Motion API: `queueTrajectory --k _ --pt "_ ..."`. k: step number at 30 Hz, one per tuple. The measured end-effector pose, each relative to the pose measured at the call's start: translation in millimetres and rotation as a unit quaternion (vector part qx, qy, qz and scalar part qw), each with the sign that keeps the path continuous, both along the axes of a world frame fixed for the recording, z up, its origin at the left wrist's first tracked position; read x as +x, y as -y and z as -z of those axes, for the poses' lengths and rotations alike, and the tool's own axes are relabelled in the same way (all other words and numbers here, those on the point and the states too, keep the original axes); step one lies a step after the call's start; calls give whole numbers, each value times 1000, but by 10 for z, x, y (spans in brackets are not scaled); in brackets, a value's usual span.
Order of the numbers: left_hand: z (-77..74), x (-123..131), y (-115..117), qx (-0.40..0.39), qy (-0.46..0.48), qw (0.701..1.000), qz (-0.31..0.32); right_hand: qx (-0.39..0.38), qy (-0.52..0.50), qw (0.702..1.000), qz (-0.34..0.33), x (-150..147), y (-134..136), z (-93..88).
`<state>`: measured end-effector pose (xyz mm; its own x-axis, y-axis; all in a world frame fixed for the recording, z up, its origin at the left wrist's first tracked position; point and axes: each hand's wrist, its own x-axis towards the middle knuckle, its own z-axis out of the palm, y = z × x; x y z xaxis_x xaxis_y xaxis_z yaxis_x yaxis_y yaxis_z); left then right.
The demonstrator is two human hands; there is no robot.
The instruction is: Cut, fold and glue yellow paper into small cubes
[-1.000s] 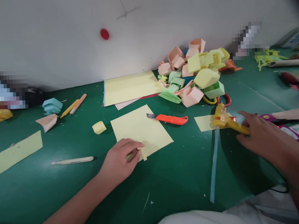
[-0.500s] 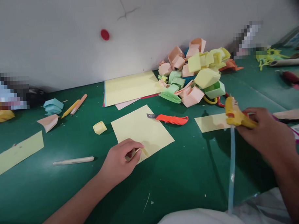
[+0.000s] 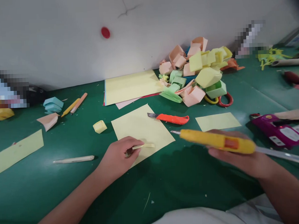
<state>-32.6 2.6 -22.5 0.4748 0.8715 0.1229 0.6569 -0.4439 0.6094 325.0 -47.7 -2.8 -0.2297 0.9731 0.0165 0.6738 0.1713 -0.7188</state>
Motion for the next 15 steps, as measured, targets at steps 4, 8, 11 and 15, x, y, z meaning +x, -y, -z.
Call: queueTrajectory --k 4,8,11,15 --pt "15 -1 -2 0 3 1000 -2 -114 -28 982 -148 -437 -197 -200" --pt "21 1 -4 -4 8 1000 -5 -111 -11 975 -194 -580 -370 -187" --pt "15 5 -1 -6 11 1000 -8 -102 10 975 -199 -586 -404 -113" --pt "19 9 9 1 11 1000 -15 -98 54 975 -190 -587 -391 -71"
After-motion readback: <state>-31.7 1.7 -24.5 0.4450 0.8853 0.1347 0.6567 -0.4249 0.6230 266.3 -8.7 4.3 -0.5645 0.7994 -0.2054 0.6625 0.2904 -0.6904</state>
